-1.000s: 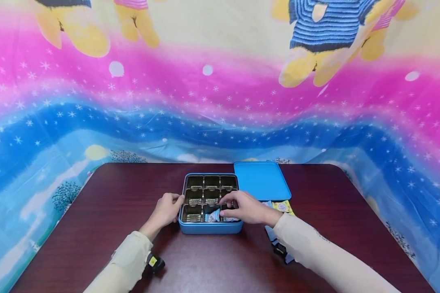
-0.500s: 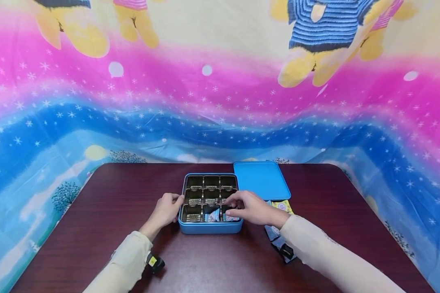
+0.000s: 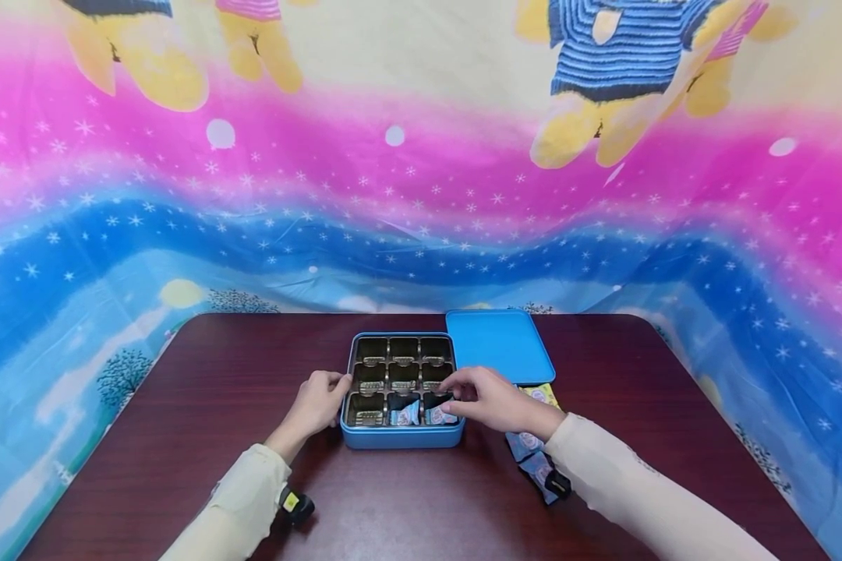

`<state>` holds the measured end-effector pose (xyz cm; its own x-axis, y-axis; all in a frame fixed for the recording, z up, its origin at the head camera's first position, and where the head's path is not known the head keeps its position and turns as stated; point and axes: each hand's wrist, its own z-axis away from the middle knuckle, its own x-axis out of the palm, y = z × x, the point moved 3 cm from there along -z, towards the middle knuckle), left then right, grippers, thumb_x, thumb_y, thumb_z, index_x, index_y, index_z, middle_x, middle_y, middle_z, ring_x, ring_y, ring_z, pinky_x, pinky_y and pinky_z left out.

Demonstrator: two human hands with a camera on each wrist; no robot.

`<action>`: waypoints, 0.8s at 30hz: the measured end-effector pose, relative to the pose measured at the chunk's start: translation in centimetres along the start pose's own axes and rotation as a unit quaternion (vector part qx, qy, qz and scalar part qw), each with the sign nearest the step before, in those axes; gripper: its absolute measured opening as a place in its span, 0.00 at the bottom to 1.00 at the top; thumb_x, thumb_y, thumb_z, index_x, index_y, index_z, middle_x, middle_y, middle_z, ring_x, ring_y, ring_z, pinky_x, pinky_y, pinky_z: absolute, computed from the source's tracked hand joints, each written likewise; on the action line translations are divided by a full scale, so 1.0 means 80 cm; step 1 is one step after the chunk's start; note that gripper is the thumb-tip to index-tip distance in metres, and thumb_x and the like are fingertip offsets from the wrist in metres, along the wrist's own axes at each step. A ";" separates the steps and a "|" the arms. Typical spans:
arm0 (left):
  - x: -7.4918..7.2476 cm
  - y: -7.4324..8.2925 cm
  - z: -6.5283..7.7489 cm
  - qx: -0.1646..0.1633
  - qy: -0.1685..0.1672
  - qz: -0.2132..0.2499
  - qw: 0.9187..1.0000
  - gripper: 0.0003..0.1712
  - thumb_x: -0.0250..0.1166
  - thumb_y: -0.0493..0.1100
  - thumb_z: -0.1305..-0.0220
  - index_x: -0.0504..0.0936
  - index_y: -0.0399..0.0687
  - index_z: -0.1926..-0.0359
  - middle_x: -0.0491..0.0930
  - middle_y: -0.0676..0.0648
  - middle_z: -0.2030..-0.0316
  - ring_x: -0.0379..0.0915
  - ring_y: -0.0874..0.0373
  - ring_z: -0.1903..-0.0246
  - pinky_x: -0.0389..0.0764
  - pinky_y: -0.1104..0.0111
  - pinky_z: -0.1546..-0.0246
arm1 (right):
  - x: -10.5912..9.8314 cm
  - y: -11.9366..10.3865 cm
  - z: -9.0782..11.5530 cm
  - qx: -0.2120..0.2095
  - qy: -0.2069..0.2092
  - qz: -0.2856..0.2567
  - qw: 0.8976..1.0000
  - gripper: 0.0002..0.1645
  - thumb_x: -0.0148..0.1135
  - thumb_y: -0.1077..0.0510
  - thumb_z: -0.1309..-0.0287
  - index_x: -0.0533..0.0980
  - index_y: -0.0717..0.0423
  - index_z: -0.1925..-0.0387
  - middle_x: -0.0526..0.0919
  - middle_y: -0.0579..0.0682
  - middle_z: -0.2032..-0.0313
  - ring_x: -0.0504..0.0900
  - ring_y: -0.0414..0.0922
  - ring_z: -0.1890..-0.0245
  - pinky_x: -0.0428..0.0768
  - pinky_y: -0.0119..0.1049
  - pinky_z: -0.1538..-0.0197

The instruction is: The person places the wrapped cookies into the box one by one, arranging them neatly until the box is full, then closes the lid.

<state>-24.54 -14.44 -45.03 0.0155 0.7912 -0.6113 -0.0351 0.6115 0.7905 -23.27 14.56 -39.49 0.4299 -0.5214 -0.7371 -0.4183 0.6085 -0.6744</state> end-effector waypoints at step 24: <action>0.000 -0.003 -0.003 -0.007 -0.006 -0.002 1.000 0.24 0.54 0.48 0.24 0.82 0.32 0.43 0.80 0.47 0.82 0.70 0.62 0.92 0.78 0.66 0.84 | -0.018 0.023 0.026 0.003 0.028 0.017 0.999 0.17 0.64 0.50 0.33 0.82 0.54 0.47 0.78 0.43 0.65 0.71 0.39 0.71 0.71 0.31 0.68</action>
<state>-24.74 -14.58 -45.23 0.0284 0.7894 -0.6132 -0.0484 0.6138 0.7879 -23.00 17.66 -39.59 0.3702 -0.5334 -0.7606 -0.4262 0.6299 -0.6492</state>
